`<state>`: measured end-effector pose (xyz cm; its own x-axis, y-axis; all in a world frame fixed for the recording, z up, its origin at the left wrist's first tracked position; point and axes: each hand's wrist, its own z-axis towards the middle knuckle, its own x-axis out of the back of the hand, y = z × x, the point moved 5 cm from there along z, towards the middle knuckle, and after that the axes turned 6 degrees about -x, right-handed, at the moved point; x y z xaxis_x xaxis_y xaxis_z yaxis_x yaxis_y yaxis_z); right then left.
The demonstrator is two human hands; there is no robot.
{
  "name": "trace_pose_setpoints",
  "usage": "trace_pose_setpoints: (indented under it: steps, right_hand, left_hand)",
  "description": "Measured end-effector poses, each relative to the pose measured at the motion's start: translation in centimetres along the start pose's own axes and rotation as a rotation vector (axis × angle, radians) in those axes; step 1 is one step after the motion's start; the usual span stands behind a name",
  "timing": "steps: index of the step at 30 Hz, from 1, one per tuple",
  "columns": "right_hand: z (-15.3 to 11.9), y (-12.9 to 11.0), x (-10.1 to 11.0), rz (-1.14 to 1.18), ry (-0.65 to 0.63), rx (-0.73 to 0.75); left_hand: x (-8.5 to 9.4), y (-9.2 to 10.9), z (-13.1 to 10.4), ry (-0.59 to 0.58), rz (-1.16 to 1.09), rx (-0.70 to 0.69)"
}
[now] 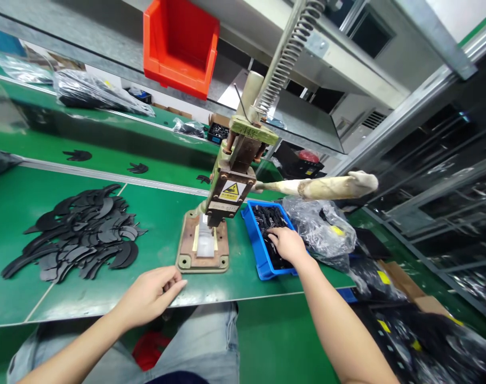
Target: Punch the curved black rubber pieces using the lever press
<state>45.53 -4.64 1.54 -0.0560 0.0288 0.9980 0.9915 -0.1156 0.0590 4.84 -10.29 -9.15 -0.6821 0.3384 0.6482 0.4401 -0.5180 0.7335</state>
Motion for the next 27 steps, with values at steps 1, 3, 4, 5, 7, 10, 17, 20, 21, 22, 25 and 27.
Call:
trace_pose_setpoints:
  steps: [1, 3, 4, 5, 7, 10, 17, 20, 21, 22, 25, 27]
  right_hand:
    - [-0.1, 0.0, 0.1, 0.03, 0.017, 0.003]
    - [-0.4, 0.1, 0.3, 0.103, 0.058, 0.016]
    - [-0.5, 0.2, 0.6, 0.147, 0.083, 0.025]
    - [-0.6, 0.3, 0.9, 0.194, 0.11, 0.032]
    - [-1.0, 0.4, 1.8, 0.298, 0.174, 0.034]
    - [-2.3, -0.3, 3.2, 0.484, 0.271, 0.022]
    - [-8.3, -11.8, 0.7, 1.035, 0.017, 0.16]
    - [-10.5, -17.3, -1.6, 1.243, -0.221, 0.231]
    - [-11.0, -18.6, -2.1, 1.302, -0.287, 0.255]
    - [-11.4, -19.6, -2.6, 1.352, -0.341, 0.275]
    - [-12.0, -21.0, -3.7, 1.442, -0.426, 0.313]
    - [-12.2, -21.2, -4.2, 1.462, -0.443, 0.326]
  left_hand:
    - [0.0, 0.0, 0.0, 0.004, -0.005, 0.001]
    - [0.1, 0.1, -0.1, 0.008, -0.015, 0.006]
    - [0.1, 0.1, -0.1, 0.01, -0.022, 0.01]
    - [0.2, 0.0, -0.2, 0.011, -0.032, 0.015]
    - [0.2, -0.2, -0.2, 0.02, -0.065, 0.021]
    - [0.6, -0.5, -0.3, 0.081, -0.132, 0.032]
    - [3.3, 4.5, 0.7, 0.301, -0.207, -0.141]
    - [3.6, 7.4, 1.1, 0.221, -0.196, -0.286]
    - [3.6, 8.0, 1.1, 0.185, -0.186, -0.322]
    - [3.5, 8.3, 0.9, 0.162, -0.177, -0.348]
    - [3.7, 8.0, 0.0, 0.172, -0.173, -0.373]
    - [3.7, 7.5, -0.7, 0.2, -0.179, -0.367]
